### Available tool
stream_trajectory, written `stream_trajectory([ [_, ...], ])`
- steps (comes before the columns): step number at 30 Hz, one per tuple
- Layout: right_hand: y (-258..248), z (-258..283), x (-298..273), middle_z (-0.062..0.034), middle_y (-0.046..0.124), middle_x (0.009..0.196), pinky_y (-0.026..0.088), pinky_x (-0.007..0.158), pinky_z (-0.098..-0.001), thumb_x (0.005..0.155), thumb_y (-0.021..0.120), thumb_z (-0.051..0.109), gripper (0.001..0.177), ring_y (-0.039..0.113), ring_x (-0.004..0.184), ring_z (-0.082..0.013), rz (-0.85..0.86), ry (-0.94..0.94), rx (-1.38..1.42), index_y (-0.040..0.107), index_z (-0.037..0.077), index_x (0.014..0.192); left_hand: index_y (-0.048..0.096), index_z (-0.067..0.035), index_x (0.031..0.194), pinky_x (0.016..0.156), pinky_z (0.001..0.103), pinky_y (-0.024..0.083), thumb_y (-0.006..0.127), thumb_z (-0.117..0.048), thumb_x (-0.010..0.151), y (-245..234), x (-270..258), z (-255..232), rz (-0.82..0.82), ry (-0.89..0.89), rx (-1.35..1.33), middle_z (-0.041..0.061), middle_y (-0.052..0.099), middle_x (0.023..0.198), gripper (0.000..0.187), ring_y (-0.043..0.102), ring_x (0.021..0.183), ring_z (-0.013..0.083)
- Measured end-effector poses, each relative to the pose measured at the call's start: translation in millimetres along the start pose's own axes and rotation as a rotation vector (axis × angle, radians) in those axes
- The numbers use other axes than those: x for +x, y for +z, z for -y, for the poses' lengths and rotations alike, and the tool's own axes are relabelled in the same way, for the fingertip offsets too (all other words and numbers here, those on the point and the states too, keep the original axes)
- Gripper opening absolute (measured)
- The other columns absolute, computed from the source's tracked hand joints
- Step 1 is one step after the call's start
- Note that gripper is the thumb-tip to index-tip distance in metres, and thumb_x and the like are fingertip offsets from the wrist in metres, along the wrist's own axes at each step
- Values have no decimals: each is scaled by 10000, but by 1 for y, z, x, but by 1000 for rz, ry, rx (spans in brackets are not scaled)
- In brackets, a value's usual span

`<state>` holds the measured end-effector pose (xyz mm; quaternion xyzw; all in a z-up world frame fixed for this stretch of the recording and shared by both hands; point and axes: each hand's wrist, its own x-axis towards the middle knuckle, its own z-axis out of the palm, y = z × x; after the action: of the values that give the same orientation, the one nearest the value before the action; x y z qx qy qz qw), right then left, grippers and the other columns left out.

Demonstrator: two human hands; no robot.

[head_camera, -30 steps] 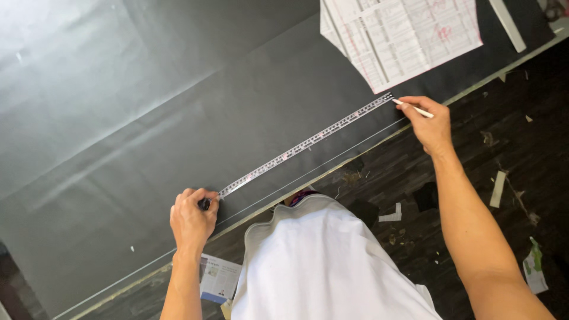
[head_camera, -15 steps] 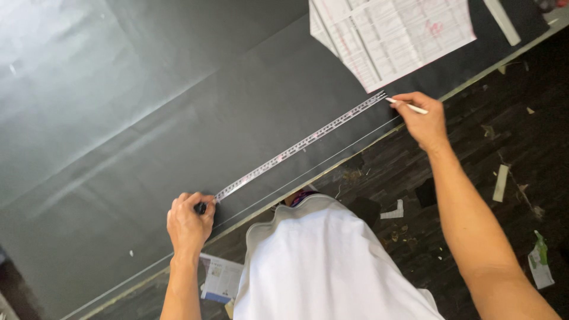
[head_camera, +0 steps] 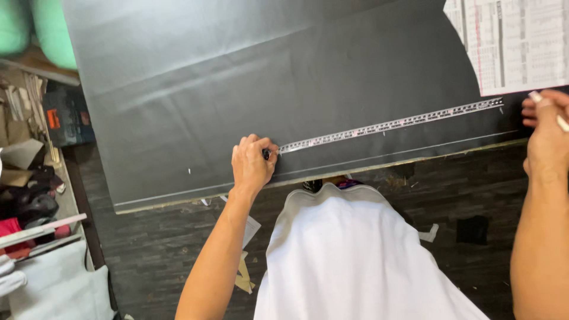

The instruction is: The person measures a large piece of black fabric on a table using a metal ruler and a white marking pen. They align the ruler along the fabric edges and draw straight lines to mark cutting or folding guides. A printed paper pattern is placed on the fabric and used as a reference during the process.

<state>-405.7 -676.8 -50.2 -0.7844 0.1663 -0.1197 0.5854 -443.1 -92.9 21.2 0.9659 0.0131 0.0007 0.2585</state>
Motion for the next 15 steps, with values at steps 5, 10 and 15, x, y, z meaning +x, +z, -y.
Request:
stream_trajectory([
  [5,40,20,0,-135,736,1210,591,904,-302,1143,556,-15,263,731,1121,-179,15,-139,-140,646,-35,1389,781,-148,855,773,422,455,800,-97,751,-2,1,6,19,50,20,61,657,873,118,615,913,290],
  [10,111,74,-41,-121,750,1139,552,944,-288,1052,678,-9,197,709,1061,-171,145,-197,-237,718,-4,1245,803,-163,894,815,438,521,809,-124,798,-49,-3,68,27,57,84,81,695,931,104,649,945,318],
  [15,170,121,-84,-97,757,1100,548,923,-259,981,683,-21,241,718,1035,-168,414,-194,-122,747,46,1202,802,-160,935,883,420,490,837,-204,847,-108,-29,142,18,23,227,41,688,973,104,630,976,277],
])
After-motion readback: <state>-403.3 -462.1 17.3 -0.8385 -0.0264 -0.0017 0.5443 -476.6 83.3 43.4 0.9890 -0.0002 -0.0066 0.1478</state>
